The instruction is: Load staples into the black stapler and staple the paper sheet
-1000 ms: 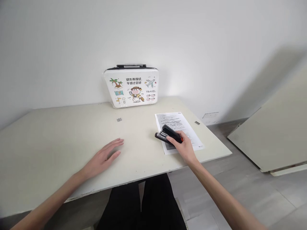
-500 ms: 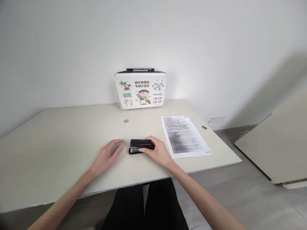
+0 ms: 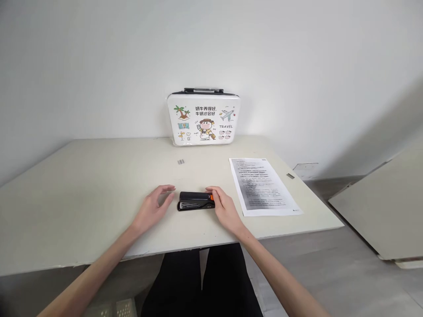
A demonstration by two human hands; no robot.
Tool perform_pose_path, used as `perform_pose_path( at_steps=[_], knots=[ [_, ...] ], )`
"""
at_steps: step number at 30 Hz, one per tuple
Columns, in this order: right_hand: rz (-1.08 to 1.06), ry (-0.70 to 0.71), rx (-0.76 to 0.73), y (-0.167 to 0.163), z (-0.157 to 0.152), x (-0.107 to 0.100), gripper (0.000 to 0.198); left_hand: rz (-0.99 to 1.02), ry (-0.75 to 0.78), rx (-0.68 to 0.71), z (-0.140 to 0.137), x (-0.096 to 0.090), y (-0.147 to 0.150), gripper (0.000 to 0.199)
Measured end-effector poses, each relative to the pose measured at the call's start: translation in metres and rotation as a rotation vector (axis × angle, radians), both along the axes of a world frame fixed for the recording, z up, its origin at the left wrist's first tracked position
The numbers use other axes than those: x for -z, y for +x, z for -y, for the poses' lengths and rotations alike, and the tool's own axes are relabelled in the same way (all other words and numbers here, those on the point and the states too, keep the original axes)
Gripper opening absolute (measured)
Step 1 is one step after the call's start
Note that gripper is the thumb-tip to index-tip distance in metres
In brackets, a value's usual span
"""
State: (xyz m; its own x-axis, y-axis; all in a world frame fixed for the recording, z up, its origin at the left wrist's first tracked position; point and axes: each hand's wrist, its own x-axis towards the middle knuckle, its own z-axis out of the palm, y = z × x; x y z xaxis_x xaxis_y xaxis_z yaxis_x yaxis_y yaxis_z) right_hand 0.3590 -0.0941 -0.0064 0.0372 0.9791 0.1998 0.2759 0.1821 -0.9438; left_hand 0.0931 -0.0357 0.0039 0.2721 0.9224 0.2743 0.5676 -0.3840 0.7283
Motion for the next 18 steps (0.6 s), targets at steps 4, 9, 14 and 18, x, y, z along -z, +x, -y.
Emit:
perform_pose_path(
  at_steps=[4, 9, 14, 18],
  knots=[
    [-0.006, 0.032, 0.011, -0.003, -0.002, 0.007, 0.04, 0.057, 0.009, -0.075, -0.001, -0.001, -0.001, 0.033],
    [0.011, 0.043, 0.014, -0.005, -0.001, 0.003, 0.039, 0.189, -0.018, -0.245, 0.007, -0.011, -0.003, 0.036],
    [0.166, 0.024, -0.055, -0.005, 0.002, -0.007, 0.035, 0.319, -0.165, -0.275, 0.026, -0.019, -0.005, 0.038],
    [0.26, 0.11, -0.049, -0.004, 0.007, -0.009, 0.027, 0.653, -0.386, -0.273, 0.037, -0.026, -0.001, 0.03]
  ],
)
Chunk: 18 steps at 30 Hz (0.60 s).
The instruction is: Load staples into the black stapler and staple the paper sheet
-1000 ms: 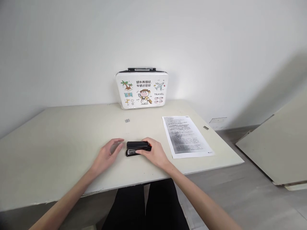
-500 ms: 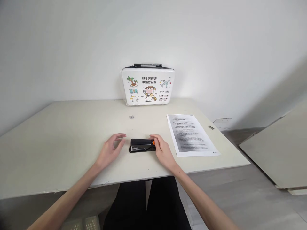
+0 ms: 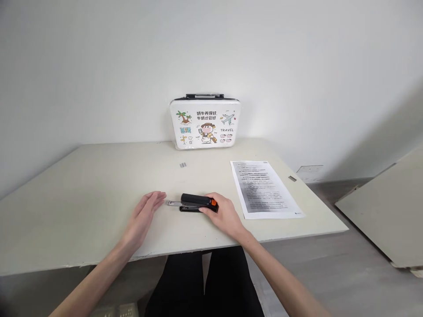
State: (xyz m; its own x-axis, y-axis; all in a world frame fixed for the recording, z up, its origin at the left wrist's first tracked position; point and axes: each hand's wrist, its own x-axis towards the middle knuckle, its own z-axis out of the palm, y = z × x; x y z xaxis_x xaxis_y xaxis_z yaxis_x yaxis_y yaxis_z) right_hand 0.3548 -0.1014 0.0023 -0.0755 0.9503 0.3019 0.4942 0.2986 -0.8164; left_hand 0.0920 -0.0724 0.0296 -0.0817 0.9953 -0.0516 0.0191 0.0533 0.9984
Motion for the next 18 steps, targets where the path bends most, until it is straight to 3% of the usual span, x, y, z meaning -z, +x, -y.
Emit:
perform_pose_path(
  at_steps=[3, 5, 10, 13, 18],
  knots=[
    [0.023, 0.202, 0.065, -0.002, 0.009, -0.001, 0.018, 0.358, -0.149, -0.036, 0.002, -0.007, 0.01, 0.018],
    [0.043, 0.391, 0.051, -0.005, 0.016, -0.004, 0.021, 0.544, -0.284, -0.02, 0.002, -0.011, 0.018, 0.015],
    [0.256, 0.792, -0.032, -0.012, 0.028, -0.017, 0.042, 0.72, -0.495, 0.101, 0.001, -0.023, 0.038, 0.031],
    [0.377, 0.887, -0.031, -0.012, 0.03, -0.022, 0.038, 0.733, -0.508, 0.129, -0.001, -0.026, 0.043, 0.032],
    [0.432, 0.891, -0.038, -0.007, 0.031, -0.026, 0.035, 0.694, -0.477, 0.17, -0.006, -0.022, 0.04, 0.031]
  ],
)
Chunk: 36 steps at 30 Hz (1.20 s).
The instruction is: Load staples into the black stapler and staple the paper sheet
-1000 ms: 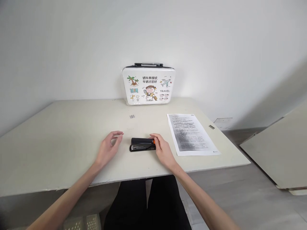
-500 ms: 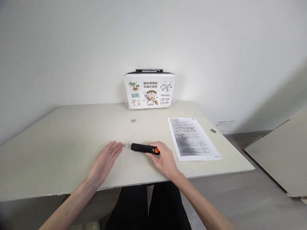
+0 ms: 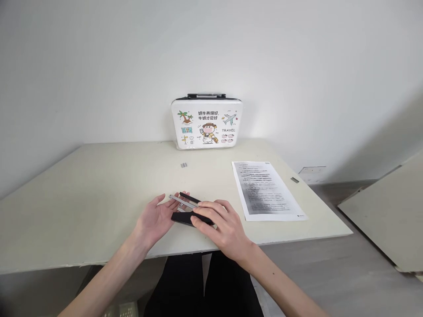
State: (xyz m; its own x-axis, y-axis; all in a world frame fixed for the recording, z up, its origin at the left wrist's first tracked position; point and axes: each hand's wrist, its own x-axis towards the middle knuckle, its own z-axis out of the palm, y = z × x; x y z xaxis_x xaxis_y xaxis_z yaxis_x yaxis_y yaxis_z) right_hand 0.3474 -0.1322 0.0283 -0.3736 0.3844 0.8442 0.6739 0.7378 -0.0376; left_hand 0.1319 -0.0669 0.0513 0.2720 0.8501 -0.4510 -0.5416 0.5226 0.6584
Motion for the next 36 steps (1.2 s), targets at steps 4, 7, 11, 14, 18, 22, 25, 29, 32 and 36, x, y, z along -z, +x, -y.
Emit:
perform_pose_path(
  at_steps=[4, 7, 11, 14, 18, 22, 25, 29, 32, 36],
  knots=[
    [0.02, 0.011, -0.009, 0.0, 0.001, -0.006, 0.032, -0.042, 0.062, 0.042, -0.003, 0.006, -0.003, 0.035],
    [0.034, 0.005, -0.017, 0.001, 0.0, -0.008, 0.034, -0.068, 0.091, 0.072, -0.004, 0.009, -0.003, 0.034],
    [0.055, -0.015, -0.018, 0.003, 0.0, -0.006, 0.036, -0.089, 0.103, 0.098, -0.003, 0.01, -0.004, 0.034],
    [0.052, 0.0, -0.011, 0.004, 0.0, -0.006, 0.036, -0.082, 0.09, 0.095, -0.003, 0.01, -0.003, 0.031],
    [-0.101, -0.048, 0.024, 0.006, -0.001, -0.013, 0.046, -0.134, 0.126, -0.019, 0.001, 0.011, -0.006, 0.02],
    [-0.258, -0.151, 0.024, 0.004, -0.002, -0.017, 0.05, -0.466, 0.378, -0.106, 0.011, 0.014, -0.013, 0.03],
    [-0.337, -0.197, 0.044, 0.0, -0.003, -0.014, 0.048, -0.745, 0.552, -0.105, 0.022, 0.015, -0.018, 0.046],
    [-0.402, -0.226, 0.079, -0.008, -0.007, -0.006, 0.044, -0.846, 0.647, -0.06, 0.03, 0.016, -0.018, 0.057],
    [-0.451, -0.258, 0.096, -0.017, -0.014, -0.001, 0.036, -0.773, 0.655, -0.012, 0.029, 0.016, -0.016, 0.057],
    [-0.575, -0.391, 0.078, -0.032, -0.03, 0.002, 0.021, -0.586, 0.611, 0.019, 0.021, 0.018, -0.018, 0.047]
  ],
)
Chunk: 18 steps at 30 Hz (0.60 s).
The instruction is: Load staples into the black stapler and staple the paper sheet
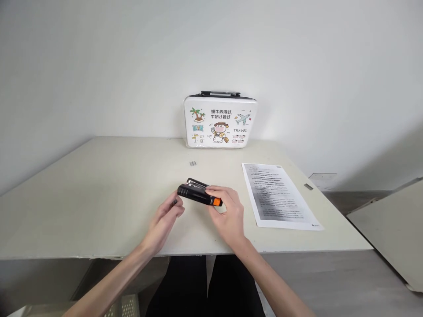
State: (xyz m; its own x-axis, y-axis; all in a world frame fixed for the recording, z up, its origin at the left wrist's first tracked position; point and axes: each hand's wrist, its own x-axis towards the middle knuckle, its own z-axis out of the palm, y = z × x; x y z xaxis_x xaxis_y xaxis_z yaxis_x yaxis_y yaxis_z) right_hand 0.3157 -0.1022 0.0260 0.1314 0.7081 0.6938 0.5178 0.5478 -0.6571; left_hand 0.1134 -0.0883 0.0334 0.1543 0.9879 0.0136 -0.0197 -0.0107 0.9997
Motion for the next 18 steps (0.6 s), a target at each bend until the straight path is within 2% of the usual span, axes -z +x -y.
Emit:
perform_pose_path(
  at_steps=[2, 5, 7, 10, 12, 18],
  knots=[
    [-0.079, -0.111, -0.029, -0.008, -0.012, -0.001, 0.017, 0.142, -0.06, -0.019, -0.004, 0.003, -0.005, 0.045],
    [-0.157, -0.278, -0.087, -0.023, -0.037, -0.001, 0.021, 0.377, -0.172, -0.115, -0.007, 0.01, -0.014, 0.045],
    [-0.188, -0.338, -0.118, -0.035, -0.059, 0.001, 0.022, 0.554, -0.26, -0.179, -0.008, 0.014, -0.02, 0.039],
    [-0.186, -0.369, -0.164, -0.058, -0.098, 0.01, 0.024, 0.778, -0.356, -0.217, -0.01, 0.016, -0.025, 0.024],
    [-0.138, -0.379, -0.185, -0.072, -0.124, 0.019, 0.023, 0.85, -0.381, -0.228, -0.011, 0.016, -0.026, 0.018],
    [-0.044, -0.377, -0.202, -0.097, -0.185, 0.037, 0.023, 0.957, -0.406, -0.262, -0.011, 0.015, -0.03, 0.02]
  ],
)
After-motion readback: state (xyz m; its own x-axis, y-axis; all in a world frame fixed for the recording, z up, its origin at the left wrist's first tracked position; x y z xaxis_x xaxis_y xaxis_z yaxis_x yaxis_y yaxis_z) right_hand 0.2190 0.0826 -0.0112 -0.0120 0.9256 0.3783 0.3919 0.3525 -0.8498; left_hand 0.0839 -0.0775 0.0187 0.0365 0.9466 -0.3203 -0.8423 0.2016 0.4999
